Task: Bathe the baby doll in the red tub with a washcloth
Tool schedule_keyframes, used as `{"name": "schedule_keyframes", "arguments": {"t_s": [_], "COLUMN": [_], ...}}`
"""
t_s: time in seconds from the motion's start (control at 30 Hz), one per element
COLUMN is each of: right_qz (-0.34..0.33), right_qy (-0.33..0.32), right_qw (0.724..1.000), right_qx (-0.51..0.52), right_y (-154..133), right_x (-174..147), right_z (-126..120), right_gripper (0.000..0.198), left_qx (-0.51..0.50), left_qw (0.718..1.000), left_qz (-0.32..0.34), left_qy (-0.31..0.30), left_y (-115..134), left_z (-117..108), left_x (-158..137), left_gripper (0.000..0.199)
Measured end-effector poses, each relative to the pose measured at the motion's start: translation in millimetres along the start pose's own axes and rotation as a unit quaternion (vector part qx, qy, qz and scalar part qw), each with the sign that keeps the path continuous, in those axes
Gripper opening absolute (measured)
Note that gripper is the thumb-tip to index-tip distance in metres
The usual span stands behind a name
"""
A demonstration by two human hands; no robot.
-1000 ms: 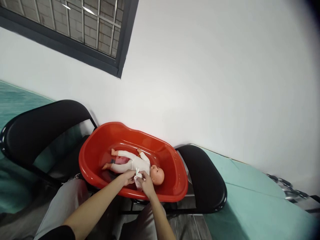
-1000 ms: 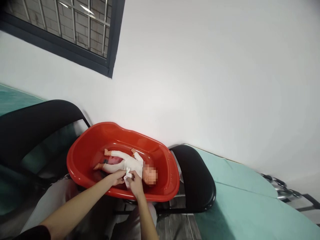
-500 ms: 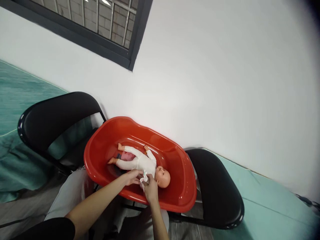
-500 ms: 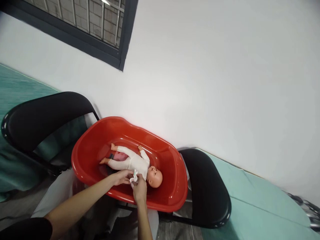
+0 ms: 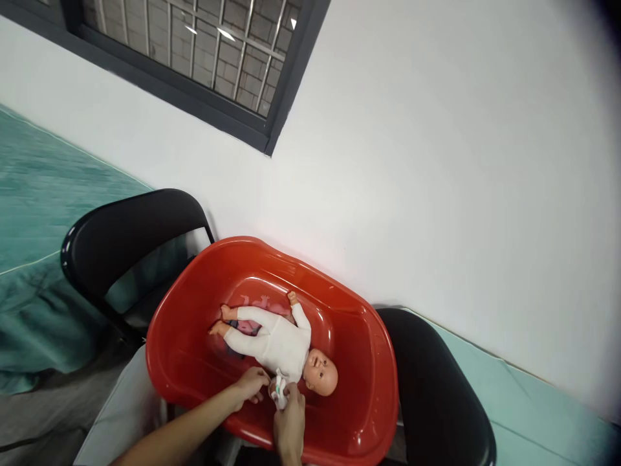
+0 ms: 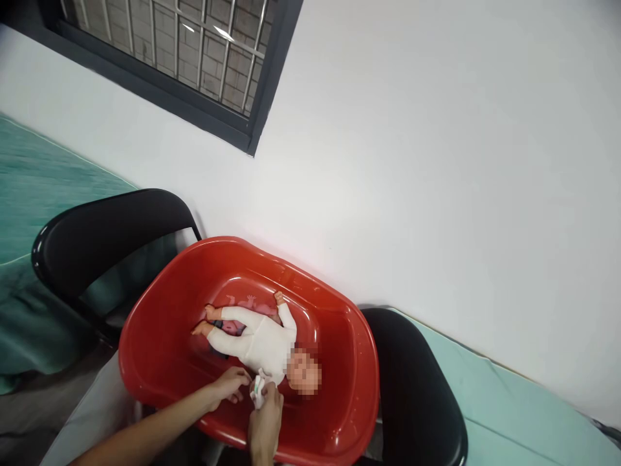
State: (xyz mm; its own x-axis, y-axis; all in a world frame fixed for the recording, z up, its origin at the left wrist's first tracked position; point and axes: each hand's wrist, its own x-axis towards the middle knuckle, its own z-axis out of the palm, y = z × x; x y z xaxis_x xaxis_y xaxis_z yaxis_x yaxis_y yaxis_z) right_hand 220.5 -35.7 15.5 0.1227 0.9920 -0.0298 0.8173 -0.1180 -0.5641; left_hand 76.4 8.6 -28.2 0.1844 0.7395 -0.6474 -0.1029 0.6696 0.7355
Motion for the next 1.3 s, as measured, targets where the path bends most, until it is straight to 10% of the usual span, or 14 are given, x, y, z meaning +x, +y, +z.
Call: {"name": "schedule_keyframes", "arguments": {"t_s": [0.63, 1.3], "right_qz": [-0.035, -0.019], "right_qy": [0.033, 0.061], "right_qw": [0.999, 0.996], "right_qx": [0.010, 0.063], "right_y": [31.9, 25.8], "right_x": [-21.4, -25.5], "right_z": [31.9, 26.6], "right_gripper": [0.053, 0.018], "left_qx": [-0.208, -0.073], "left_qw": [0.974, 0.992], "left_qz": [0.067, 0.091], "left_qy": [0.054, 0.056], "left_y": [-55.6, -48.3], "left_z": [-57.6, -55.1], "left_x": [-7.7, -22.6], "left_gripper": [0.005, 0.016]}}
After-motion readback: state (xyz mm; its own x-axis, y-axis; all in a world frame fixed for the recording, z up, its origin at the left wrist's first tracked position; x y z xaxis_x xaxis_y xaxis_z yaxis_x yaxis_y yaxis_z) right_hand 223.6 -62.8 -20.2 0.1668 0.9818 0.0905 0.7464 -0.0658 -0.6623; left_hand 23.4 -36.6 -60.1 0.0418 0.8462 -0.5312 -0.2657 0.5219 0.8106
